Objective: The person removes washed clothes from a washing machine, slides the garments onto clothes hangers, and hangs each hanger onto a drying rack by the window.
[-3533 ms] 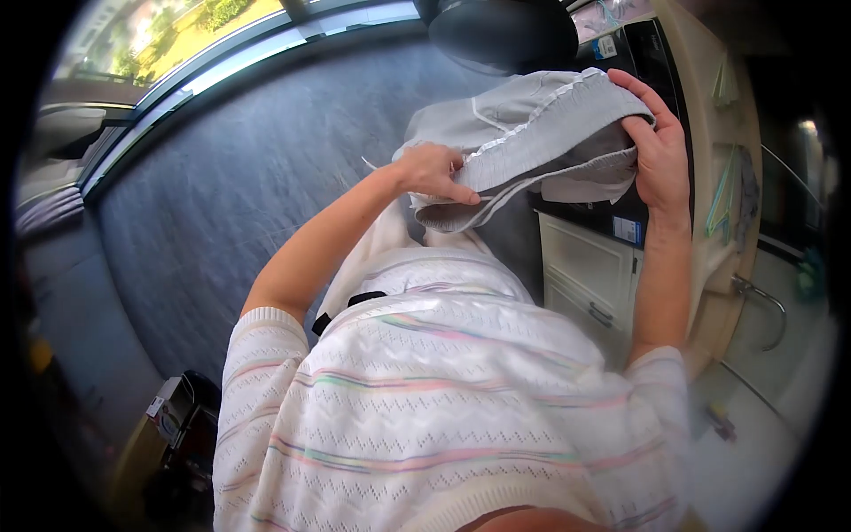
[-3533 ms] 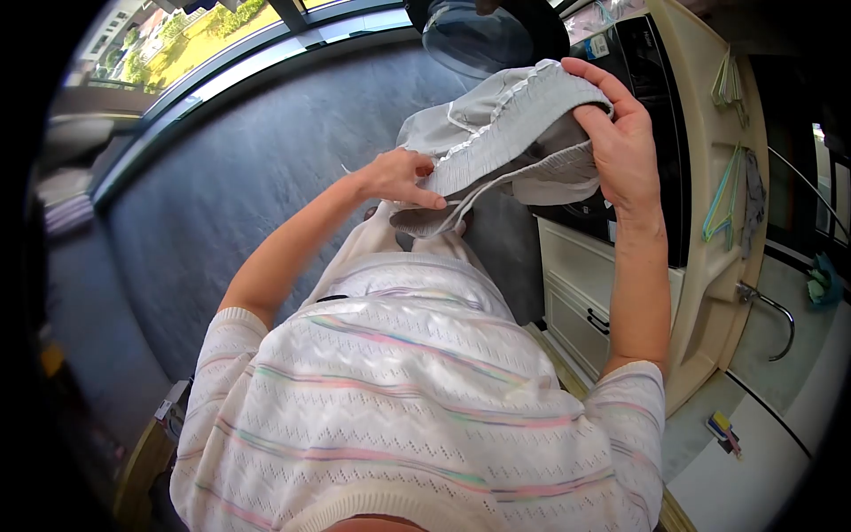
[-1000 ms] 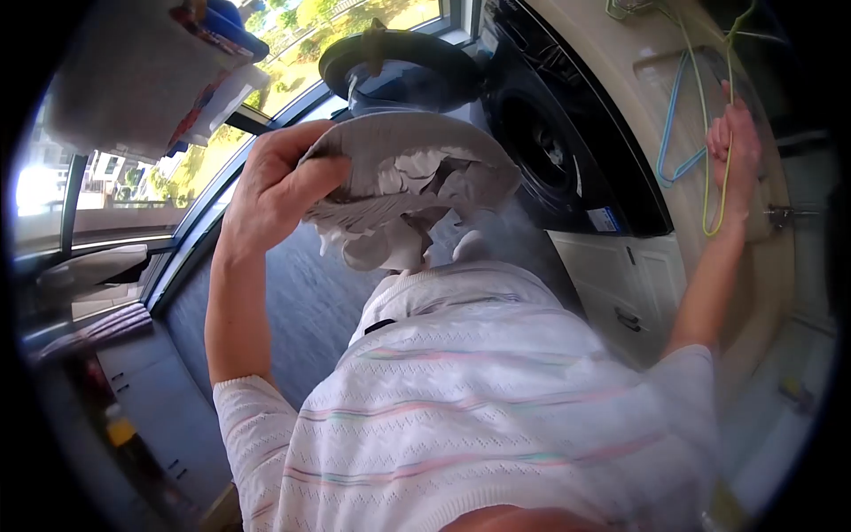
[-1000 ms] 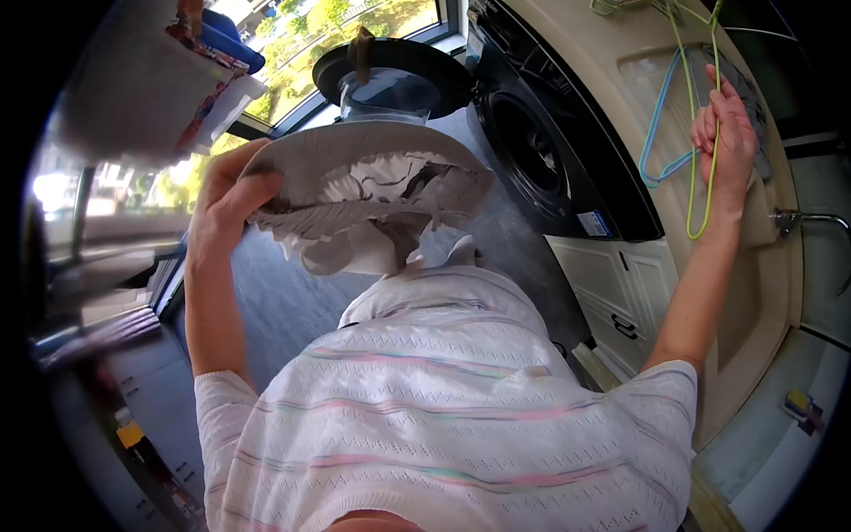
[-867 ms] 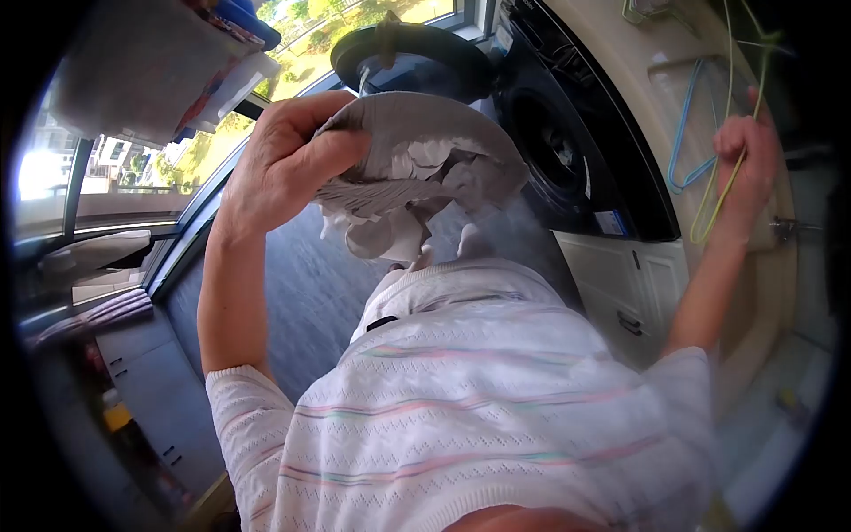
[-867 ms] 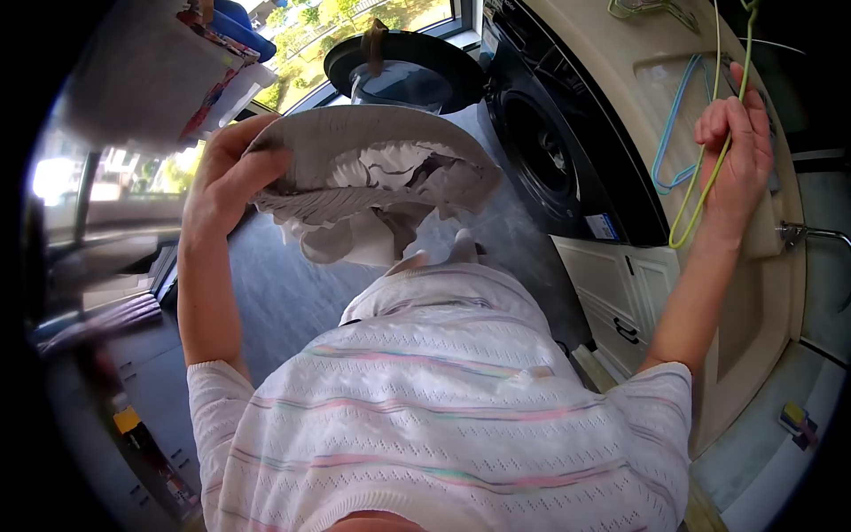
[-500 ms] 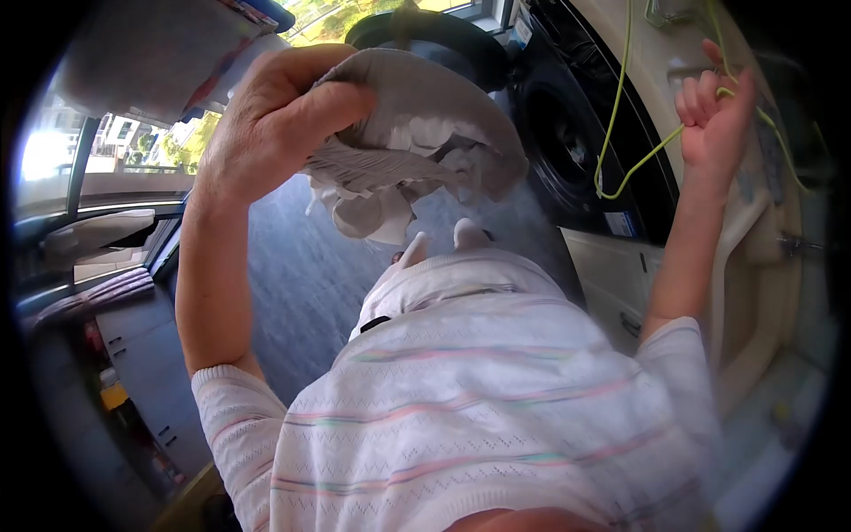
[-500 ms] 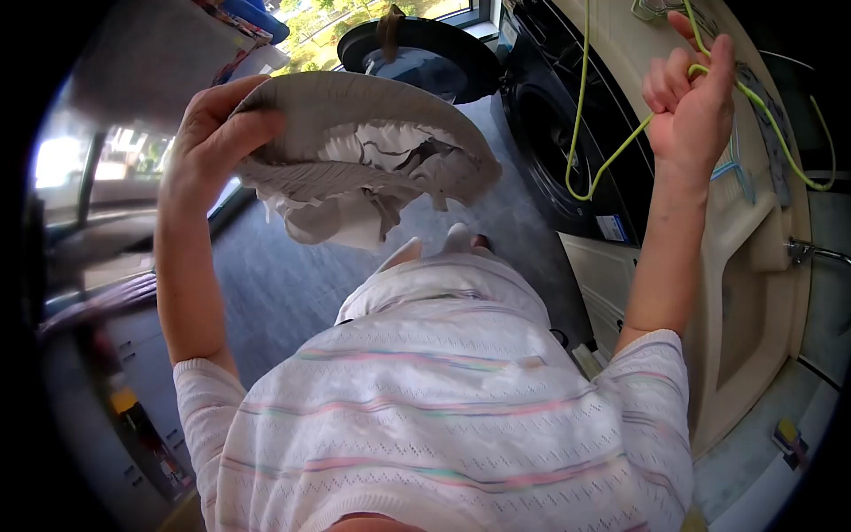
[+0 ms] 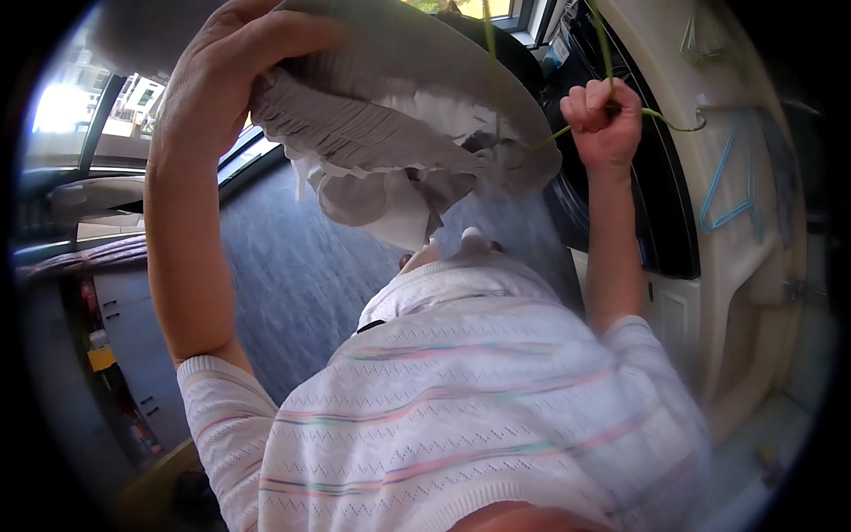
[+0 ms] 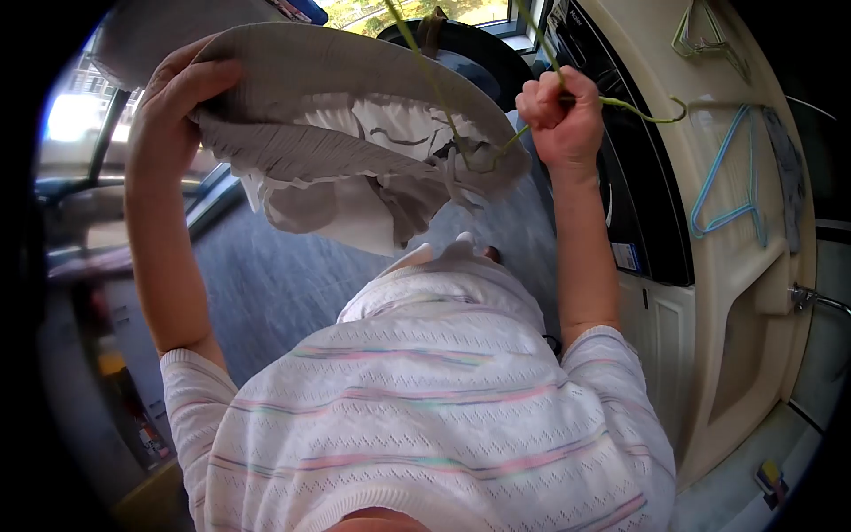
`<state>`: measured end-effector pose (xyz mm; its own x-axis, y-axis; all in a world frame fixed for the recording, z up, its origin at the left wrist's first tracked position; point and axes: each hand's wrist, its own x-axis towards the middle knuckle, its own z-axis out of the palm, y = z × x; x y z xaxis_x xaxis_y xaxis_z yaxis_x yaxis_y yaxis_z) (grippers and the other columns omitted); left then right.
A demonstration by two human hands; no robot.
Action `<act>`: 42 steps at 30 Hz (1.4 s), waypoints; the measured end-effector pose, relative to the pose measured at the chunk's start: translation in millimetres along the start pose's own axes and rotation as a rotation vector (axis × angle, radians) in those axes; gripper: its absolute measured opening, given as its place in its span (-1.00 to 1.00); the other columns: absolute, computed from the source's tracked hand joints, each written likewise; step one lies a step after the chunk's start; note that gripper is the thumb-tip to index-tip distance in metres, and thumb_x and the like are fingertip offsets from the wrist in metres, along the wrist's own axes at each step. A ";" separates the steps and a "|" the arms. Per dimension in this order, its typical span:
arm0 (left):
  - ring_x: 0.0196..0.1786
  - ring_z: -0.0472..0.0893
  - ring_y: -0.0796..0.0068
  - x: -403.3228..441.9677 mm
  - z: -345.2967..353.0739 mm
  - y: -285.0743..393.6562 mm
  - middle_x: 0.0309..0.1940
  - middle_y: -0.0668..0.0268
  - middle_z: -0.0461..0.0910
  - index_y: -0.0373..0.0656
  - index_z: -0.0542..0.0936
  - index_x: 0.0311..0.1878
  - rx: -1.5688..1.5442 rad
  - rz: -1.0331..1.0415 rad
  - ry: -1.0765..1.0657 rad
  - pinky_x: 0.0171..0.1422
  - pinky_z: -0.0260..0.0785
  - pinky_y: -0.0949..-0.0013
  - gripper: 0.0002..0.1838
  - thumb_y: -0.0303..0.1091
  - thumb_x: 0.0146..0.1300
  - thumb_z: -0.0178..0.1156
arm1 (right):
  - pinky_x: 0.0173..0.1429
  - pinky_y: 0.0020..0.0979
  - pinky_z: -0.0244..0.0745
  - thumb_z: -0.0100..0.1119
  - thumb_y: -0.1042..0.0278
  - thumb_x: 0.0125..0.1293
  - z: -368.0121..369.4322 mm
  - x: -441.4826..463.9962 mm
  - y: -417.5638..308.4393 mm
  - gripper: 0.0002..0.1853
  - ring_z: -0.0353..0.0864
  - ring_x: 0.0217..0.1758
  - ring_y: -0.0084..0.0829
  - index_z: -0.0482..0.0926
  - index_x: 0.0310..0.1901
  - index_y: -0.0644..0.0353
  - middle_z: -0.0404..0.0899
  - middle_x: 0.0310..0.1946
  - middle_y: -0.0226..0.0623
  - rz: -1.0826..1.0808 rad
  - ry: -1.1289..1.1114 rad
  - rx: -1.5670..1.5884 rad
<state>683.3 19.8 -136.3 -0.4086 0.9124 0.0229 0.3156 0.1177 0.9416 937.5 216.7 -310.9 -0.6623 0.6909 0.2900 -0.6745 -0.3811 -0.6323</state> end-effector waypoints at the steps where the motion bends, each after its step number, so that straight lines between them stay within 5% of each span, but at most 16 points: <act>1: -0.27 0.55 0.54 0.1 -8.7 -5.7 -0.32 0.28 0.59 -0.32 0.55 -0.08 -0.008 -0.007 -0.010 -0.12 0.38 0.53 -0.61 -0.31 0.01 0.20 | -0.58 -0.48 -0.06 -0.13 0.22 0.23 -10.8 -2.6 13.9 -0.60 -0.02 -0.74 -0.58 0.27 -0.73 0.22 0.08 -0.82 -0.46 0.061 0.032 -0.064; 4: -0.33 0.54 0.62 -4.0 5.6 -49.2 -0.34 0.32 0.59 -0.29 0.55 -0.07 0.077 -0.028 -0.019 -0.21 0.38 0.59 -0.63 -0.29 0.08 0.15 | -0.57 -0.58 0.05 -0.03 0.27 0.19 -40.3 -17.9 19.8 -0.65 0.13 -0.70 -0.68 0.41 -0.69 0.28 0.35 -0.74 -0.41 0.093 0.046 -0.505; 10: -0.59 0.34 0.81 -37.6 -8.8 -108.4 -0.49 0.44 0.53 -0.22 0.56 -0.09 0.451 -0.199 0.032 -0.62 0.16 0.70 -0.69 -0.40 0.08 0.04 | -0.55 -0.59 0.03 -0.03 0.16 0.27 15.6 -4.8 -21.1 -0.58 0.17 -0.64 -0.71 0.45 -0.66 0.27 0.31 -0.75 -0.49 0.065 -0.426 -1.169; 14: -0.55 0.34 0.81 -75.1 -26.4 -120.9 -0.49 0.44 0.52 -0.21 0.58 -0.14 0.408 -0.131 0.009 -0.51 0.19 0.68 -0.70 -0.49 0.01 0.03 | -0.54 -0.58 0.06 -0.03 0.15 0.30 65.3 -2.4 -21.9 -0.57 0.19 -0.63 -0.70 0.45 -0.65 0.28 0.30 -0.75 -0.50 0.019 -0.590 -1.319; 17: -0.40 0.48 0.60 -89.4 -40.5 -144.6 -0.44 0.30 0.56 -0.28 0.58 -0.16 0.289 -0.078 -0.013 -0.31 0.33 0.53 -0.66 -0.51 -0.08 0.05 | -0.55 -0.57 0.07 -0.01 0.14 0.30 81.7 5.0 -15.1 -0.57 0.20 -0.63 -0.68 0.46 -0.64 0.27 0.31 -0.74 -0.49 0.003 -0.626 -1.328; 24: -0.47 0.39 0.72 -111.4 -89.8 -153.8 -0.48 0.38 0.50 -0.31 0.53 -0.12 0.238 -0.093 -0.059 -0.44 0.23 0.62 -0.62 -0.67 -0.07 -0.05 | -0.62 -0.55 0.01 0.00 0.17 0.30 136.8 30.5 29.9 -0.57 0.13 -0.70 -0.68 0.43 -0.66 0.27 0.23 -0.79 -0.48 0.097 -0.886 -1.492; 28: -0.44 0.43 0.64 -114.9 -91.9 -148.6 -0.48 0.34 0.53 -0.32 0.58 -0.16 0.384 -0.117 -0.185 -0.38 0.29 0.55 -0.73 -0.55 0.03 0.09 | -0.61 -0.55 0.01 0.00 0.21 0.30 163.6 31.8 39.4 -0.59 0.11 -0.69 -0.67 0.43 -0.65 0.28 0.23 -0.78 -0.47 0.237 -0.921 -1.439; 29: -0.44 0.47 0.61 -113.2 -90.0 -152.7 -0.47 0.31 0.56 -0.31 0.60 -0.19 0.407 -0.094 -0.224 -0.36 0.33 0.52 -0.73 -0.31 0.12 0.20 | -0.60 -0.55 0.01 0.01 0.20 0.31 166.7 30.2 41.3 -0.59 0.12 -0.68 -0.67 0.43 -0.64 0.28 0.23 -0.78 -0.47 0.246 -0.906 -1.424; 33: -0.38 0.54 0.55 -109.6 -72.2 -144.6 -0.48 0.25 0.58 -0.31 0.61 -0.20 0.449 -0.169 -0.267 -0.28 0.39 0.51 -0.43 0.12 0.08 0.21 | -0.57 -0.56 0.04 0.02 0.20 0.31 167.4 20.4 47.8 -0.59 0.14 -0.65 -0.67 0.44 -0.62 0.30 0.25 -0.75 -0.48 0.294 -0.819 -1.383; 36: -0.35 0.56 0.50 -112.9 -75.9 -155.2 -0.46 0.24 0.59 -0.34 0.59 -0.16 0.339 -0.094 -0.291 -0.24 0.41 0.50 -0.35 0.17 -0.02 0.27 | -0.54 -0.56 0.06 0.02 0.18 0.32 165.5 16.4 47.1 -0.59 0.16 -0.62 -0.67 0.45 -0.60 0.31 0.26 -0.73 -0.47 0.305 -0.773 -1.375; 40: -0.25 0.59 0.44 -114.2 -97.2 -169.0 -0.30 0.19 0.61 -0.36 0.54 -0.05 -0.053 0.106 -0.454 -0.10 0.47 0.42 -0.46 -0.18 -0.05 0.36 | -0.54 -0.56 0.07 0.02 0.16 0.31 160.8 12.6 37.1 -0.58 0.16 -0.61 -0.66 0.45 -0.60 0.31 0.27 -0.73 -0.46 0.325 -0.723 -1.380; 41: -0.22 0.59 0.46 -113.7 -95.1 -169.2 -0.26 0.19 0.60 -0.32 0.53 -0.02 -0.038 0.126 -0.448 -0.08 0.47 0.41 -0.56 -0.43 -0.04 0.28 | -0.54 -0.56 0.07 0.03 0.16 0.31 159.6 10.7 35.0 -0.58 0.16 -0.62 -0.65 0.45 -0.60 0.31 0.27 -0.73 -0.46 0.333 -0.711 -1.375; 42: -0.25 0.58 0.48 -112.6 -90.5 -170.0 -0.28 0.20 0.60 -0.31 0.55 -0.05 0.003 0.104 -0.418 -0.11 0.47 0.44 -0.59 -0.46 -0.04 0.26 | -0.54 -0.56 0.07 0.03 0.16 0.31 159.1 8.7 33.7 -0.58 0.16 -0.62 -0.65 0.45 -0.60 0.31 0.27 -0.73 -0.46 0.337 -0.709 -1.374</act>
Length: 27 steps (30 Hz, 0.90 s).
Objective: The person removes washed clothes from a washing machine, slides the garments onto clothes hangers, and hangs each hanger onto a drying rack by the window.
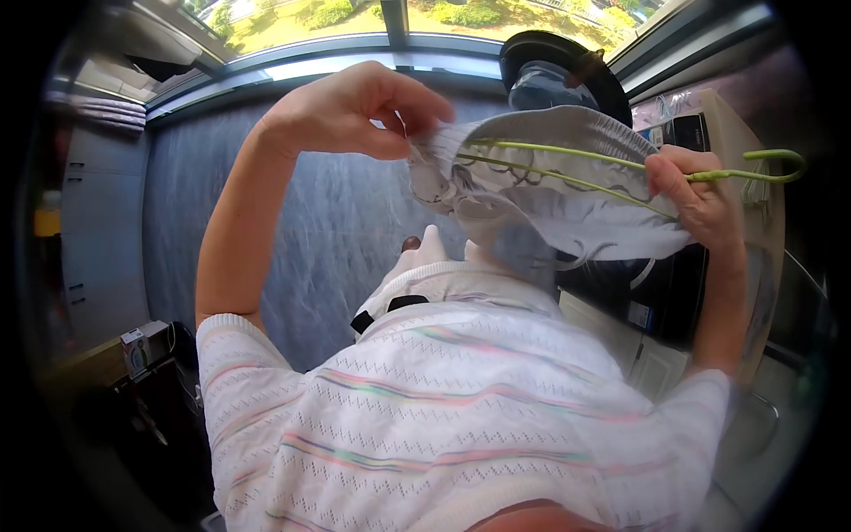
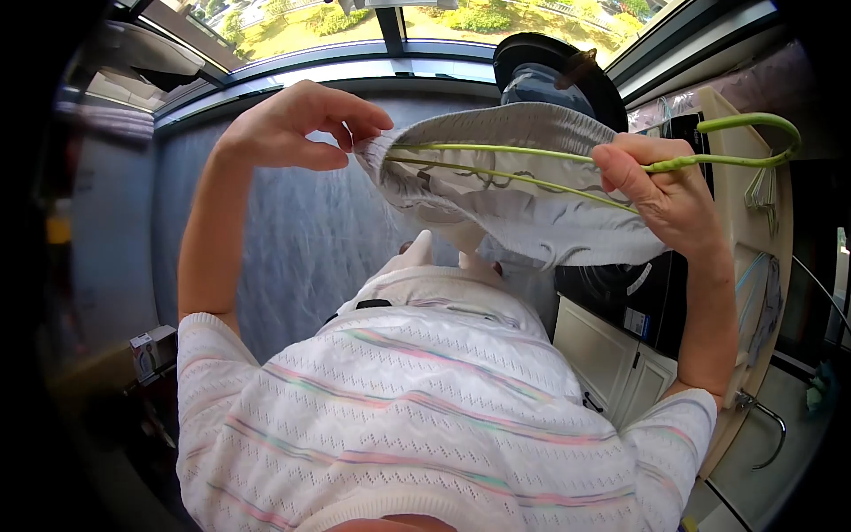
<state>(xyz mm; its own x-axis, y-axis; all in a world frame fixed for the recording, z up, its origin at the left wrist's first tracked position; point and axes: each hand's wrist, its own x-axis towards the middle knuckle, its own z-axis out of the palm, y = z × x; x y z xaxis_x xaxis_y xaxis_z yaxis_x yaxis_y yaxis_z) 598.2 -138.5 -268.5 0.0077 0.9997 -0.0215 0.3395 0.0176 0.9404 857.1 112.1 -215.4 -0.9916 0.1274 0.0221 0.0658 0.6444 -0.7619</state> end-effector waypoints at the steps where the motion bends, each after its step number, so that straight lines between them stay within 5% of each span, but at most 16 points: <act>1: -0.28 0.57 0.49 4.4 4.7 -1.8 -0.30 0.21 0.60 -0.29 0.57 -0.07 0.036 -0.030 0.029 -0.14 0.47 0.46 -0.62 -0.49 -0.05 0.24 | -0.53 -0.55 0.07 0.03 0.15 0.31 0.1 -1.3 0.1 -0.58 0.16 -0.62 -0.65 0.45 -0.60 0.31 0.28 -0.73 -0.46 0.003 -0.002 0.001; 14: -0.27 0.53 0.53 19.9 17.3 6.4 -0.30 0.27 0.58 -0.27 0.54 -0.06 0.277 -0.032 0.271 -0.14 0.36 0.48 -0.73 -0.55 0.15 0.04 | -0.54 -0.55 0.08 0.03 0.15 0.30 -4.6 -5.1 -4.8 -0.61 0.21 -0.62 -0.67 0.50 -0.58 0.27 0.34 -0.71 -0.49 0.024 0.048 0.007; 16: -0.27 0.56 0.38 25.8 24.5 19.9 -0.20 0.21 0.55 -0.23 0.52 -0.03 0.668 0.225 0.440 -0.15 0.40 0.40 -0.68 -0.56 0.09 0.08 | -0.53 -0.56 0.16 0.05 0.12 0.29 -3.5 -3.0 -9.2 -0.61 0.28 -0.61 -0.67 0.54 -0.54 0.27 0.39 -0.68 -0.46 -0.053 0.019 0.038; 18: 0.00 0.52 0.42 37.3 46.4 44.1 -0.08 0.20 0.52 -0.23 0.50 0.02 0.524 0.200 0.435 0.05 0.35 0.42 -0.62 -0.59 0.07 0.10 | -0.51 -0.56 0.23 0.07 0.10 0.27 2.2 -1.5 -1.3 -0.61 0.34 -0.60 -0.64 0.56 -0.54 0.27 0.42 -0.69 -0.43 -0.111 0.033 0.046; 19: -0.07 0.53 0.46 49.2 64.7 49.1 -0.14 0.21 0.54 -0.23 0.50 0.02 0.538 0.251 0.411 -0.02 0.37 0.44 -0.63 -0.56 0.08 0.13 | -0.55 -0.64 0.10 0.12 0.17 0.24 0.7 -2.9 -2.1 -0.71 0.25 -0.62 -0.73 0.59 -0.45 0.23 0.41 -0.66 -0.53 -0.094 -0.011 0.111; 22: -0.27 0.54 0.60 81.7 102.7 65.9 -0.33 0.28 0.58 -0.23 0.50 0.00 0.540 0.306 0.373 -0.22 0.37 0.54 -0.64 -0.47 0.09 0.21 | -0.56 -0.66 0.12 0.12 0.15 0.25 5.4 -2.6 -12.1 -0.73 0.26 -0.63 -0.75 0.61 -0.33 0.22 0.41 -0.64 -0.54 0.084 0.055 0.059; 25: -0.54 0.40 0.84 94.5 94.1 76.9 -0.60 0.46 0.54 -0.23 0.57 -0.12 0.437 0.231 0.431 -0.49 0.22 0.69 -0.72 -0.34 0.11 0.27 | -0.31 -0.60 0.39 0.15 0.23 0.20 -3.0 8.4 -21.1 -0.66 0.50 -0.41 -0.59 0.50 -0.06 0.26 0.56 -0.42 -0.31 0.081 -0.008 0.445; 27: -0.66 0.28 0.78 96.4 83.1 62.3 -0.75 0.47 0.39 -0.18 0.62 -0.27 0.292 0.320 0.558 -0.59 0.10 0.60 -0.79 -0.28 0.07 0.29 | -0.24 -0.63 0.33 0.22 -0.01 0.14 -21.6 7.9 -6.3 -0.55 0.50 -0.28 -0.63 0.54 -0.06 0.14 0.56 -0.34 -0.39 -0.111 -0.052 0.090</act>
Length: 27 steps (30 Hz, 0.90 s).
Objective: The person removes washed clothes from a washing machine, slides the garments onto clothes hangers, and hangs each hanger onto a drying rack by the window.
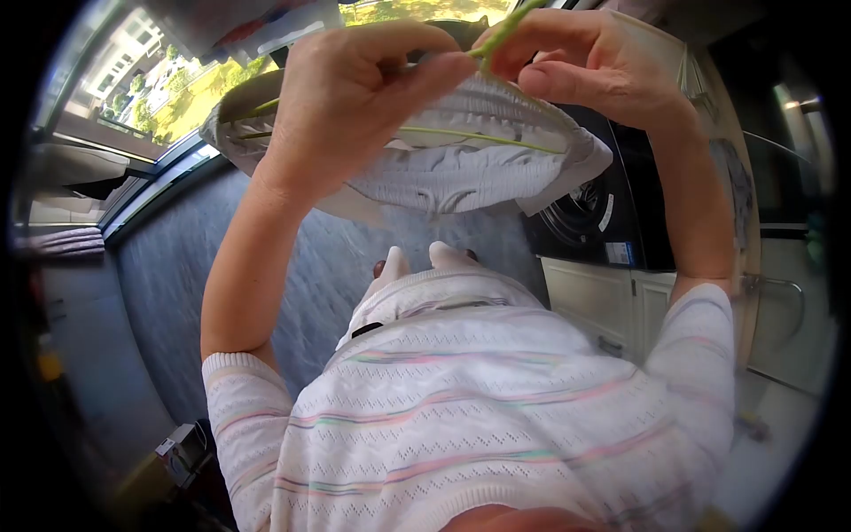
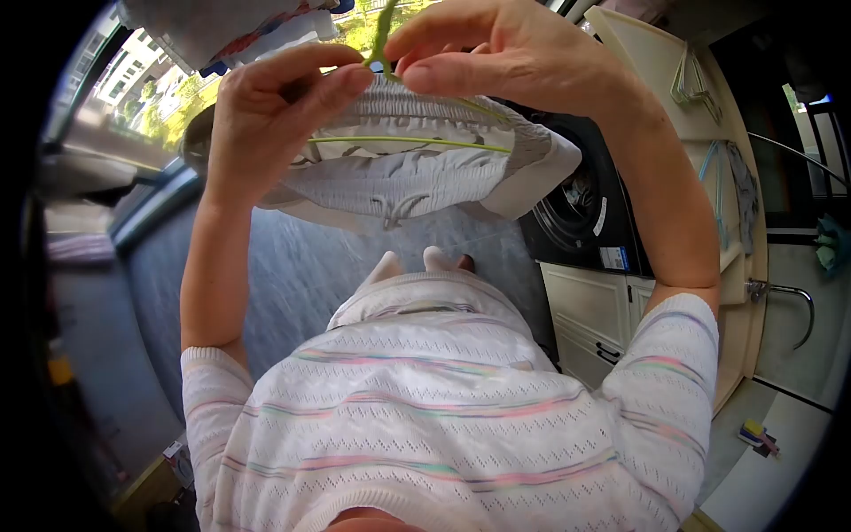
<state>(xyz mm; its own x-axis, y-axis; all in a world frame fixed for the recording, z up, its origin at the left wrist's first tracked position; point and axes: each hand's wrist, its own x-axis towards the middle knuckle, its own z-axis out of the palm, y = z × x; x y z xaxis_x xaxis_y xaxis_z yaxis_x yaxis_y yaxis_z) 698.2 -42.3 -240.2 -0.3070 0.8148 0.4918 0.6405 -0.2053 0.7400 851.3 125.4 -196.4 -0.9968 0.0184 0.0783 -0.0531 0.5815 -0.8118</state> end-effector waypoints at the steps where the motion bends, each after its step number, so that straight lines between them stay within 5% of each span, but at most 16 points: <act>1: -0.72 0.22 0.75 -0.8 2.7 -8.3 -0.82 0.47 0.31 -0.16 0.65 -0.34 -0.065 0.015 0.077 -0.64 0.04 0.55 -0.81 -0.25 0.05 0.30 | -0.17 -0.60 0.33 0.23 -0.04 0.10 -8.0 -14.6 16.0 -0.50 0.49 -0.20 -0.60 0.52 -0.03 0.14 0.56 -0.28 -0.37 0.016 0.061 -0.053; 4: -0.54 0.35 0.82 -0.8 -23.9 -8.7 -0.62 0.50 0.47 -0.19 0.65 -0.33 -0.004 -0.124 0.108 -0.47 0.15 0.68 -0.85 -0.32 0.09 0.29 | 0.05 -0.44 0.31 0.29 -0.15 -0.02 -10.6 -32.8 40.4 -0.31 0.47 -0.02 -0.47 0.44 0.08 0.13 0.56 -0.15 -0.33 0.145 0.141 -0.154; 6: -0.40 0.45 0.83 -0.4 -30.4 -8.2 -0.49 0.48 0.58 -0.21 0.65 -0.30 0.024 -0.173 0.127 -0.35 0.25 0.74 -0.87 -0.38 0.10 0.28 | 0.03 -0.49 0.33 0.24 0.00 0.11 4.0 -38.3 56.3 -0.44 0.46 -0.07 -0.57 0.44 0.07 0.18 0.54 -0.15 -0.39 0.207 0.113 0.030; 13: -0.39 0.48 0.78 4.1 -46.3 -19.3 -0.46 0.43 0.59 -0.24 0.64 -0.26 0.032 -0.135 0.253 -0.32 0.29 0.74 -0.82 -0.37 0.09 0.29 | 0.00 -0.58 0.34 0.17 0.21 0.20 21.3 -31.9 64.7 -0.59 0.47 -0.16 -0.65 0.46 0.03 0.26 0.54 -0.22 -0.42 0.197 0.223 0.385; 16: -0.36 0.50 0.76 6.9 -51.3 -25.3 -0.44 0.40 0.60 -0.26 0.63 -0.25 -0.045 -0.103 0.265 -0.29 0.32 0.73 -0.81 -0.39 0.08 0.29 | -0.01 -0.59 0.34 0.19 0.24 0.18 9.3 -22.1 71.6 -0.62 0.47 -0.17 -0.67 0.47 -0.03 0.29 0.54 -0.27 -0.45 0.277 -0.068 0.548; 19: -0.33 0.52 0.74 4.0 -57.4 -27.3 -0.42 0.38 0.61 -0.27 0.63 -0.23 -0.091 -0.097 0.305 -0.26 0.34 0.72 -0.81 -0.40 0.09 0.28 | -0.01 -0.59 0.35 0.23 0.22 0.14 12.8 -16.4 82.3 -0.64 0.48 -0.18 -0.67 0.49 -0.11 0.28 0.54 -0.28 -0.46 0.228 -0.057 0.610; 21: -0.31 0.53 0.73 1.1 -66.1 -30.5 -0.40 0.36 0.62 -0.28 0.62 -0.22 0.016 -0.114 0.329 -0.23 0.35 0.71 -0.81 -0.41 0.10 0.28 | -0.03 -0.61 0.34 0.25 0.27 0.14 16.5 -14.5 74.1 -0.72 0.47 -0.22 -0.71 0.52 -0.18 0.24 0.55 -0.31 -0.49 0.157 0.063 0.610; 23: -0.47 0.40 0.81 -0.1 -68.7 -33.8 -0.56 0.48 0.52 -0.22 0.65 -0.28 0.012 -0.088 0.378 -0.40 0.19 0.72 -0.83 -0.35 0.09 0.29 | -0.05 -0.60 0.36 0.27 0.29 0.12 20.3 -14.1 67.2 -0.73 0.47 -0.24 -0.71 0.53 -0.19 0.25 0.55 -0.32 -0.50 0.111 0.217 0.530; 27: -0.54 0.34 0.83 -1.3 -75.8 -45.7 -0.64 0.54 0.46 -0.21 0.65 -0.31 0.015 -0.070 0.498 -0.47 0.15 0.72 -0.81 -0.30 0.08 0.31 | -0.16 -0.62 0.42 0.26 0.47 0.10 22.0 -12.1 73.0 -0.84 0.48 -0.28 -0.68 0.56 -0.25 0.17 0.51 -0.27 -0.46 -0.213 0.717 -0.033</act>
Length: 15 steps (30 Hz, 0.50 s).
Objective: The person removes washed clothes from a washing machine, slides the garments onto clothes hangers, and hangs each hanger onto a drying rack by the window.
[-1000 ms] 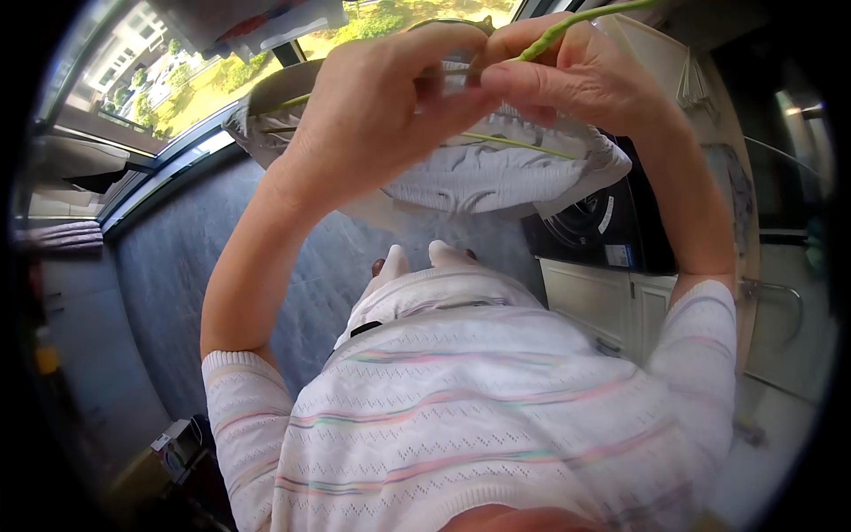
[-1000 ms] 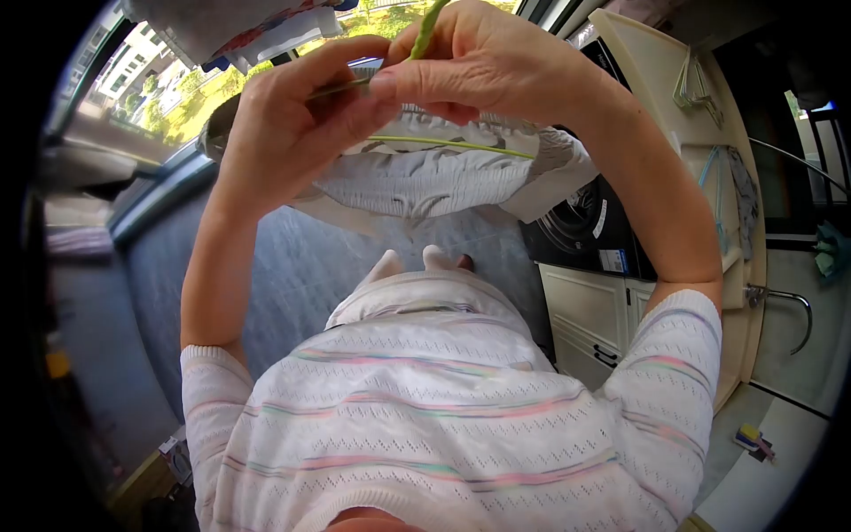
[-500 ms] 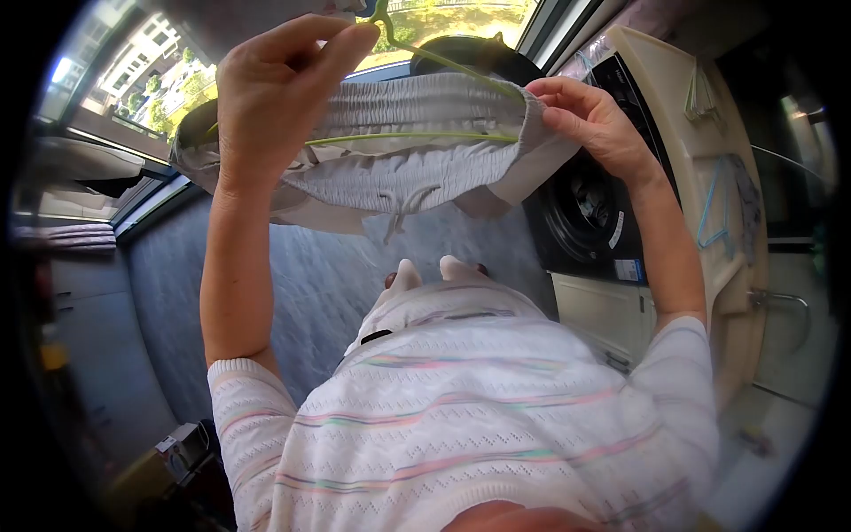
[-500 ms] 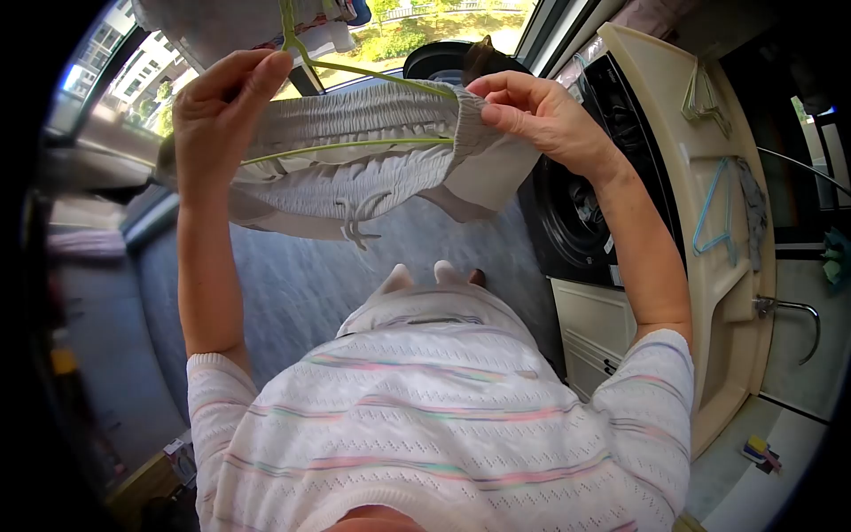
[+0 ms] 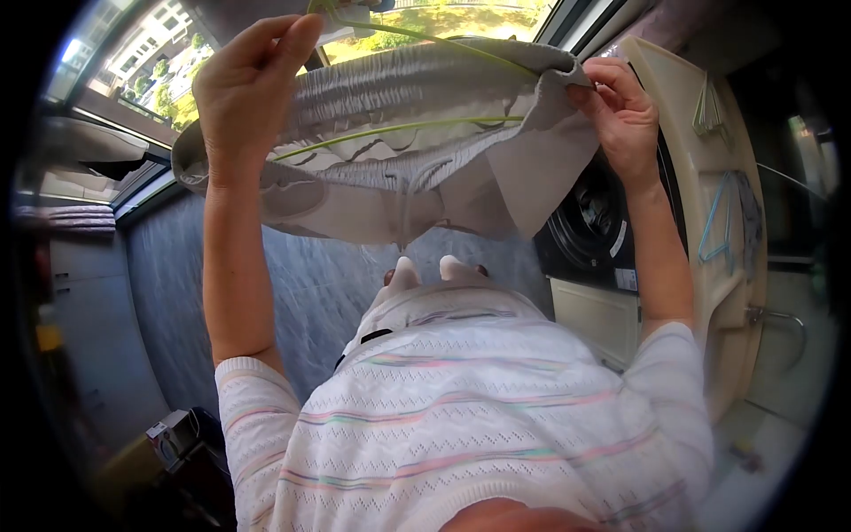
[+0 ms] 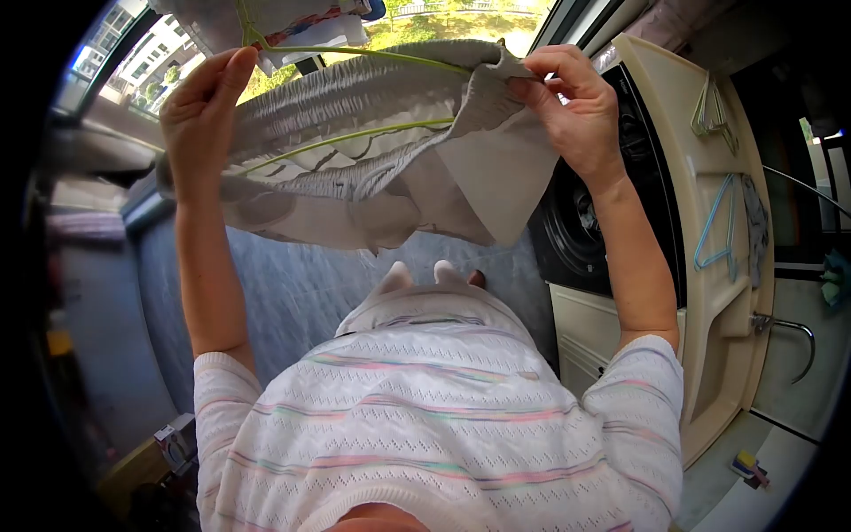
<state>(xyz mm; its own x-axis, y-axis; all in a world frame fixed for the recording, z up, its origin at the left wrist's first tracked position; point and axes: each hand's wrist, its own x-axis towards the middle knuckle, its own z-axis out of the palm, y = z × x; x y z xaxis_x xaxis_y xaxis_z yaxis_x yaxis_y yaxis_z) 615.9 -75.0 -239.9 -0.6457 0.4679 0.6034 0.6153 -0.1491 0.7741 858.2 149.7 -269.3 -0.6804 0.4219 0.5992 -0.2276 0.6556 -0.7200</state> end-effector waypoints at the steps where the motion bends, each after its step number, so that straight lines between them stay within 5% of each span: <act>1: -0.54 0.34 0.83 0.9 -0.5 -3.8 -0.63 0.54 0.46 -0.21 0.65 -0.31 0.015 0.010 0.022 -0.47 0.15 0.72 -0.80 -0.29 0.08 0.31 | -0.18 -0.62 0.43 0.29 0.52 0.06 -1.7 -0.2 -0.2 -0.81 0.48 -0.25 -0.65 0.57 -0.25 0.14 0.49 -0.24 -0.43 -0.121 0.049 -0.098; 4: -0.54 0.34 0.83 1.3 -1.1 -9.6 -0.63 0.54 0.47 -0.23 0.65 -0.32 0.047 0.032 0.078 -0.46 0.16 0.72 -0.79 -0.27 0.07 0.32 | -0.14 -0.55 0.45 0.34 0.53 -0.02 5.4 -9.8 -27.0 -0.75 0.48 -0.17 -0.59 0.57 -0.24 0.13 0.50 -0.20 -0.39 -0.218 0.072 -0.275; 5: -0.54 0.34 0.83 0.9 -0.5 -9.2 -0.62 0.54 0.47 -0.23 0.65 -0.32 0.049 0.036 0.085 -0.46 0.16 0.72 -0.79 -0.28 0.07 0.32 | -0.11 -0.51 0.45 0.32 0.36 0.06 2.5 -11.5 -23.3 -0.72 0.48 -0.11 -0.53 0.54 -0.16 0.14 0.50 -0.17 -0.33 -0.239 0.012 -0.310; 8: -0.54 0.34 0.83 -1.8 2.3 -9.3 -0.62 0.55 0.47 -0.22 0.65 -0.33 0.028 0.072 0.095 -0.46 0.16 0.73 -0.81 -0.30 0.07 0.32 | -0.07 -0.49 0.44 0.17 0.09 0.20 -13.6 -13.4 -24.3 -0.61 0.49 -0.09 -0.52 0.48 -0.05 0.18 0.51 -0.14 -0.30 0.248 -0.204 0.508; 9: -0.53 0.34 0.84 -2.8 3.7 -8.8 -0.62 0.55 0.47 -0.22 0.65 -0.33 0.015 0.089 0.095 -0.46 0.15 0.73 -0.82 -0.31 0.07 0.32 | -0.09 -0.51 0.43 -0.07 -0.10 0.30 -17.8 -15.2 -17.9 -0.47 0.49 -0.12 -0.57 0.42 0.02 0.23 0.52 -0.15 -0.33 0.372 -0.192 0.515; 12: -0.52 0.36 0.84 -0.7 5.8 -3.7 -0.62 0.55 0.48 -0.22 0.65 -0.32 0.017 0.195 0.088 -0.45 0.16 0.73 -0.83 -0.33 0.06 0.32 | -0.12 -0.55 0.40 -0.16 -0.14 0.32 -37.7 -14.8 8.3 -0.45 0.49 -0.20 -0.60 0.44 0.01 0.25 0.54 -0.19 -0.37 0.658 -0.475 0.669; 15: -0.50 0.38 0.85 2.5 -1.2 0.8 -0.62 0.53 0.49 -0.23 0.65 -0.32 0.144 0.165 0.090 -0.43 0.18 0.74 -0.83 -0.34 0.06 0.32 | -0.16 -0.62 0.35 -0.14 -0.10 0.33 -28.5 -26.1 9.8 -0.49 0.46 -0.27 -0.64 0.49 -0.07 0.25 0.53 -0.31 -0.46 0.719 -0.406 0.566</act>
<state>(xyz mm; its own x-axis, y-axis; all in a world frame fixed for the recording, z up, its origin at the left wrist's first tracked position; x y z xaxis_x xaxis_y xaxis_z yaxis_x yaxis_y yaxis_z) 614.3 -75.1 -237.5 -0.5651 0.3666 0.7391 0.7697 -0.0882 0.6323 893.5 162.9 -282.0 -0.9490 0.2859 -0.1328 0.1052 -0.1100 -0.9883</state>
